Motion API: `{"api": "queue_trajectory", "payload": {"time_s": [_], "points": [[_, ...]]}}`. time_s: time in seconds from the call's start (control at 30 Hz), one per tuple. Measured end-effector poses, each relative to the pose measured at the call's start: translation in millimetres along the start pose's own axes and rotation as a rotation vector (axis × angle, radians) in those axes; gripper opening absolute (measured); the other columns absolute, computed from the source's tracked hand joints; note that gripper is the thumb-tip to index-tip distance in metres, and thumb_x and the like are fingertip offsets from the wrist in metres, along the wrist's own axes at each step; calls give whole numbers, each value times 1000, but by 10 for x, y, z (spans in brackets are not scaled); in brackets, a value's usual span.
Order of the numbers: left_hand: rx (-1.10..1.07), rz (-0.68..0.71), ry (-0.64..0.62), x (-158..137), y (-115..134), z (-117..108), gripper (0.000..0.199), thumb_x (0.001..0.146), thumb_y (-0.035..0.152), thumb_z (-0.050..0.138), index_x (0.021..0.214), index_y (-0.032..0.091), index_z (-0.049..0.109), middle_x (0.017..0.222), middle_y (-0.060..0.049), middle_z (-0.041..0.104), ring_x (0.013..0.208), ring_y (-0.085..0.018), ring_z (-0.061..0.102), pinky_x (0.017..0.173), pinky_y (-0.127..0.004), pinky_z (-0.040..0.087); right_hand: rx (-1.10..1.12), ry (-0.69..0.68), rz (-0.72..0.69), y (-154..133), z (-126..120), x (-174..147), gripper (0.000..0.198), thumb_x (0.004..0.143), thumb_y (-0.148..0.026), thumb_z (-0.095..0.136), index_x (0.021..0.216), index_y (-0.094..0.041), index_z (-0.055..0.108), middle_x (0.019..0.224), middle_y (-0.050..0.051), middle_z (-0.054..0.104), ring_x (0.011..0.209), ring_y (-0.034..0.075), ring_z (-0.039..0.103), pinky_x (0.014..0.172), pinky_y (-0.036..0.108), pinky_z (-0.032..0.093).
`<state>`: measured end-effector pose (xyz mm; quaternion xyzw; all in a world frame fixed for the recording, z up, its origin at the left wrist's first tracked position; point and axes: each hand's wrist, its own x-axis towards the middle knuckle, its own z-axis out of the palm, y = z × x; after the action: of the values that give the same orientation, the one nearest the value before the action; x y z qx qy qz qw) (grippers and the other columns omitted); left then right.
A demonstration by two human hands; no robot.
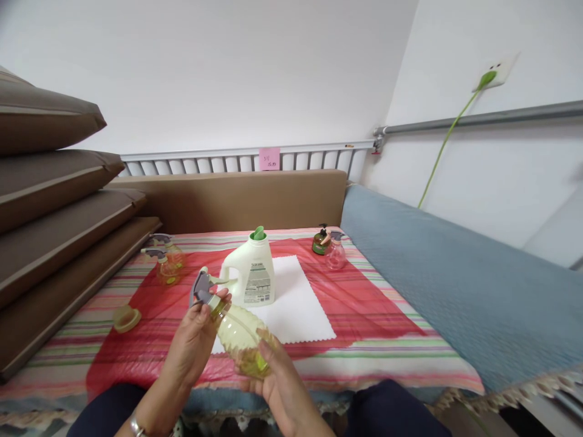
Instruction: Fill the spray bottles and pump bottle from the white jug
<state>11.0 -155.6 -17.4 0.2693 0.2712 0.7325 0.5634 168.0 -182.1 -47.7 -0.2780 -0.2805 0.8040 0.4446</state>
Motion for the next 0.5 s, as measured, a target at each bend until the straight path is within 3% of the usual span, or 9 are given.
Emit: {"api": "queue_trajectory", "payload": {"time_s": [0.17,0.27,0.37,0.5], "points": [[-21,7,-26,-10,42,34,33,65,27,74,95,18,65,99,-5,67,101,-19,60,101,-34,38,-33,-18,198,43,-70,48,61,81,-64,40,105,-10,55,75,9,67,45,12,58,42,23,45],[-26,-16,-37,-17,54,42,28,64,24,74,90,17,66,97,-5,65,95,-19,61,98,-35,41,-29,-85,264,39,-117,65,66,80,-67,35,103,-10,57,67,7,66,35,8,50,38,20,44],[-27,-2,-39,-13,62,36,26,65,23,74,89,17,66,97,-4,65,94,-19,61,97,-35,42,10,-133,200,12,-118,28,60,78,-61,49,113,-14,52,71,5,66,45,10,56,42,20,46],[-30,40,-60,-1,84,53,25,66,22,73,90,17,66,100,-3,64,96,-17,60,100,-32,39,27,-149,43,2,-105,-35,66,70,-34,71,126,-26,37,99,6,66,69,14,63,57,23,50]]}}
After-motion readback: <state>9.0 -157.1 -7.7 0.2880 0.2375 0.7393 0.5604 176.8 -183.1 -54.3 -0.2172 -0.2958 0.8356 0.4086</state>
